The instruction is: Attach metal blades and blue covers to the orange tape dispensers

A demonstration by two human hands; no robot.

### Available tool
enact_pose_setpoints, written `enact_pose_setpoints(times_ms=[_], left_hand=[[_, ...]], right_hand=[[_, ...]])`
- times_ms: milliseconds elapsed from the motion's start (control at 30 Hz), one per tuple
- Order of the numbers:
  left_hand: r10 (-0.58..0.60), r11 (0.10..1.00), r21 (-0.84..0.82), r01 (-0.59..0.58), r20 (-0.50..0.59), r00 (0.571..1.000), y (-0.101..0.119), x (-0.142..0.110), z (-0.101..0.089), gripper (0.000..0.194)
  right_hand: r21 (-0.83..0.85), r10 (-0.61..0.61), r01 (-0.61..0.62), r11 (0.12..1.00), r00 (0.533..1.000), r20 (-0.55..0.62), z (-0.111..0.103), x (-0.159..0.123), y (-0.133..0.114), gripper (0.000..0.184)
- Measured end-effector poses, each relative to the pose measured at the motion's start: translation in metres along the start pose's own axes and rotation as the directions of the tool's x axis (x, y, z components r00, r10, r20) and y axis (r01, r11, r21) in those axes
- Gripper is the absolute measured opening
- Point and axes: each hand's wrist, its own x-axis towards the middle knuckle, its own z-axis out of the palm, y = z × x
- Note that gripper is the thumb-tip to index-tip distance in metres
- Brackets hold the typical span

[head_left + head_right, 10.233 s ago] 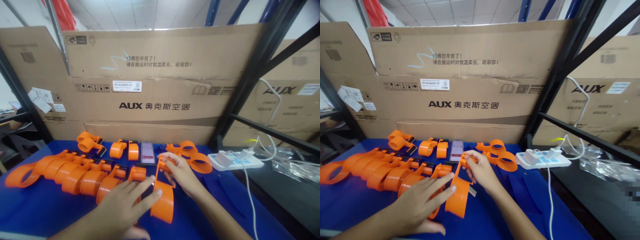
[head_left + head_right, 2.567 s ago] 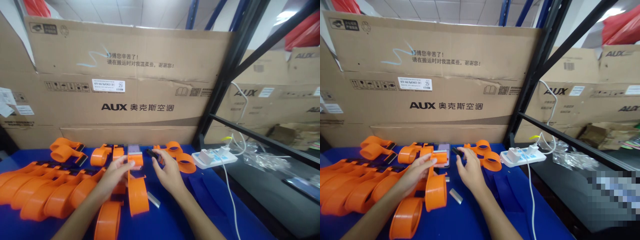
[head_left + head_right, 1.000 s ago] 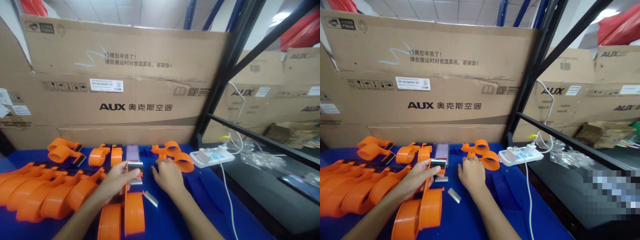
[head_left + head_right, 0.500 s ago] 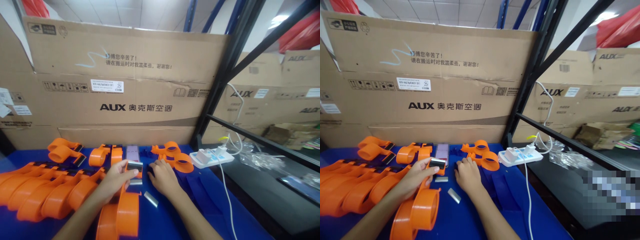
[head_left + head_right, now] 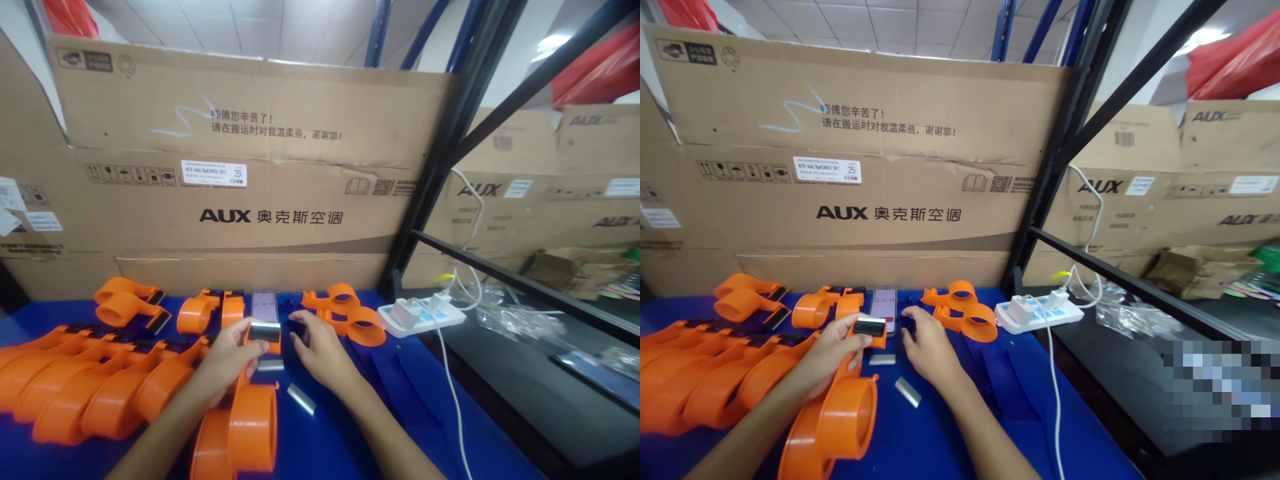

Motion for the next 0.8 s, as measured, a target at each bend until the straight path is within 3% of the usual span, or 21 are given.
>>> enact_pose_setpoints(times_ms=[100, 167, 400, 800], left_hand=[[0.005, 1.0, 0.005, -0.005, -0.037, 0.999, 0.001, 0.0, 0.0, 0.011], [0.0, 1.0, 0.002, 0.0, -0.07, 0.998, 0.001, 0.0, 0.0, 0.012], [-0.002, 1.0, -0.003, 0.002, -0.11, 0.994, -0.003, 0.003, -0.001, 0.013], [0.021, 1.0, 0.016, -0.019, -0.1, 0.995, -0.003, 0.002, 0.0, 0.011]], right_hand=[[0.123, 0.004, 0.015, 0.992, 0.989, -0.149, -0.004, 0.001, -0.008, 0.028], [0.22, 0.003, 0.039, 0.975, 0.982, -0.187, -0.005, 0.001, -0.011, 0.03], [0.525, 0.075, -0.018, 0.851, 0.993, -0.087, 0.0, 0.001, -0.01, 0.025], [0.495, -0.029, 0.093, 0.864, 0.99, -0.135, -0.005, 0.001, -0.022, 0.026]])
